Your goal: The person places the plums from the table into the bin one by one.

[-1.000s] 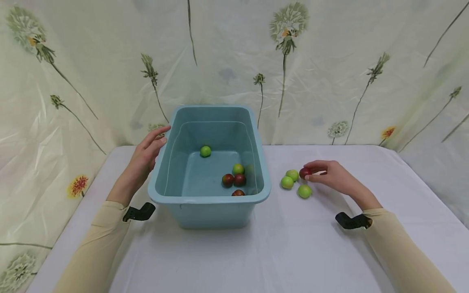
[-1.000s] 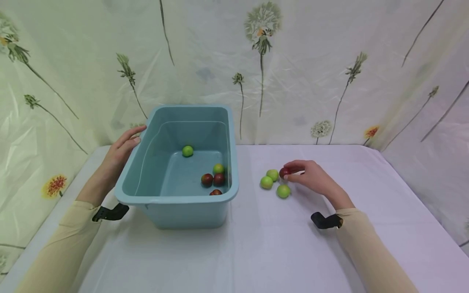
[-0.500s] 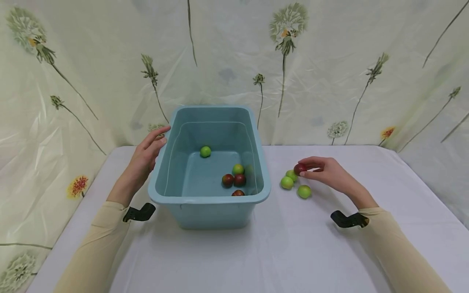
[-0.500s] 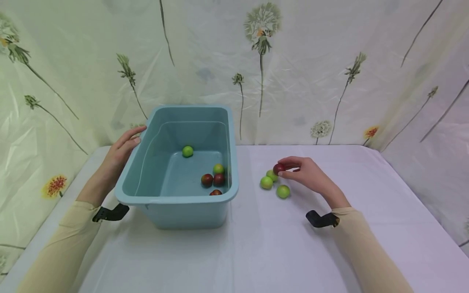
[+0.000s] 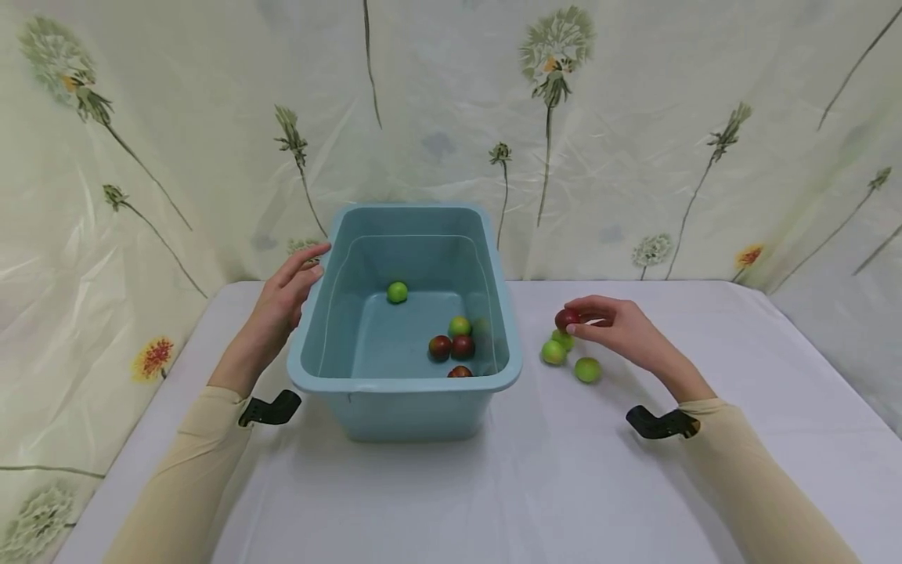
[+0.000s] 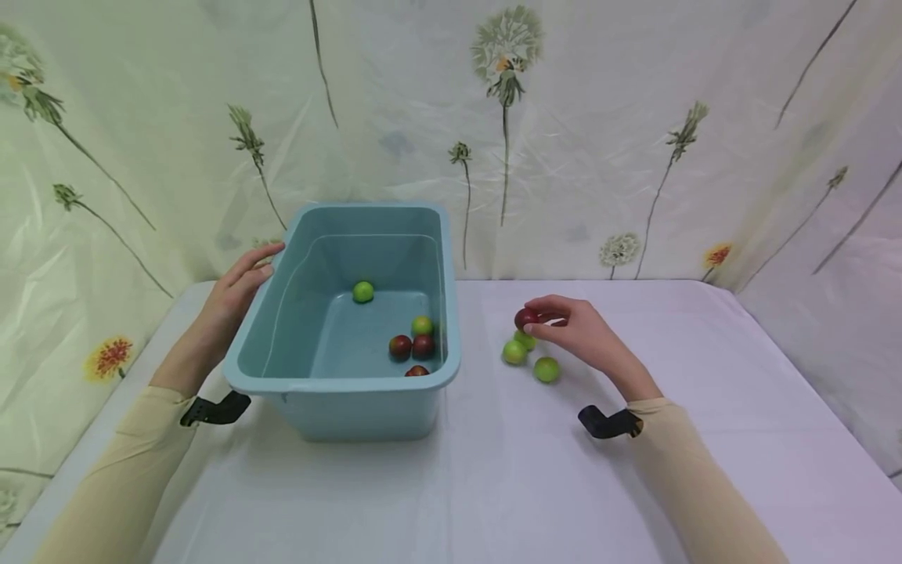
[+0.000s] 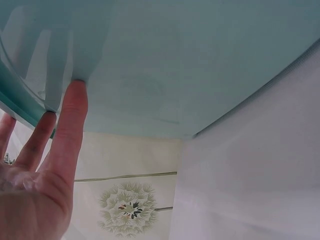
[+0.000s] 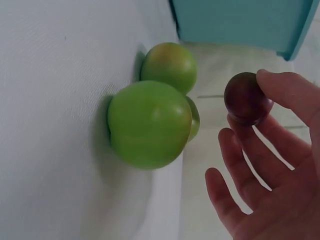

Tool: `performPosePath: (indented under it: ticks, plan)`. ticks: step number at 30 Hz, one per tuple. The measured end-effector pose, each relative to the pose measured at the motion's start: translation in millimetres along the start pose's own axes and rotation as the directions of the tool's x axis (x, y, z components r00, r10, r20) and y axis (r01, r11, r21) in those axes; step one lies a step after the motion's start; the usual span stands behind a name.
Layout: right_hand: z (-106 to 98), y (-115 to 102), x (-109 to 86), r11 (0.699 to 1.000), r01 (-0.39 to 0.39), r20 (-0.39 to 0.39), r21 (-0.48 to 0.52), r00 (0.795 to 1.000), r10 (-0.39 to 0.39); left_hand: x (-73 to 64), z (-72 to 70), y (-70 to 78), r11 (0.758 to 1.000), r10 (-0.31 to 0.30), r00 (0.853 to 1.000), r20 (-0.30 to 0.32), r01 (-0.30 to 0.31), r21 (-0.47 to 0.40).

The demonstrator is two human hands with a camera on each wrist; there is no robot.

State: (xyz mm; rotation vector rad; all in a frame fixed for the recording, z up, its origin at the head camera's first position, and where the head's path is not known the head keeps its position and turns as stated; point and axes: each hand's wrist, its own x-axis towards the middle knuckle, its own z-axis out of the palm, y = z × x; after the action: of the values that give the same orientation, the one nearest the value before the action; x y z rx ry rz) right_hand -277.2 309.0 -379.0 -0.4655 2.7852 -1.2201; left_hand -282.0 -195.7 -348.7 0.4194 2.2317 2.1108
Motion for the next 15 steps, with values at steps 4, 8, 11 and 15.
performPosePath:
  ticks: [4, 8, 11, 15]
  plan:
    - [3.4, -2.9, 3.3, 1.0, 0.008, -0.024, 0.013, 1.0, -0.007, 0.4, -0.3, 0.5, 1.0, -0.003, 1.0, 0.003, 0.003, 0.006]
    - [7.6, -6.9, 6.4, 1.0, 0.015, -0.031, 0.027, 0.999, -0.014, 0.9, -0.8, 1.2, 1.0, -0.006, 1.0, 0.005, 0.006, 0.007]
    - [10.5, -10.4, 8.9, 0.999, 0.015, -0.034, 0.032, 0.999, -0.014, 1.5, -1.1, 1.8, 1.0, -0.008, 1.0, 0.007, 0.008, 0.002]
    - [13.5, -15.4, 12.8, 0.999, 0.022, -0.049, 0.046, 0.999, -0.02, 2.1, -1.9, 2.5, 1.0, -0.009, 1.0, 0.002, 0.009, 0.002]
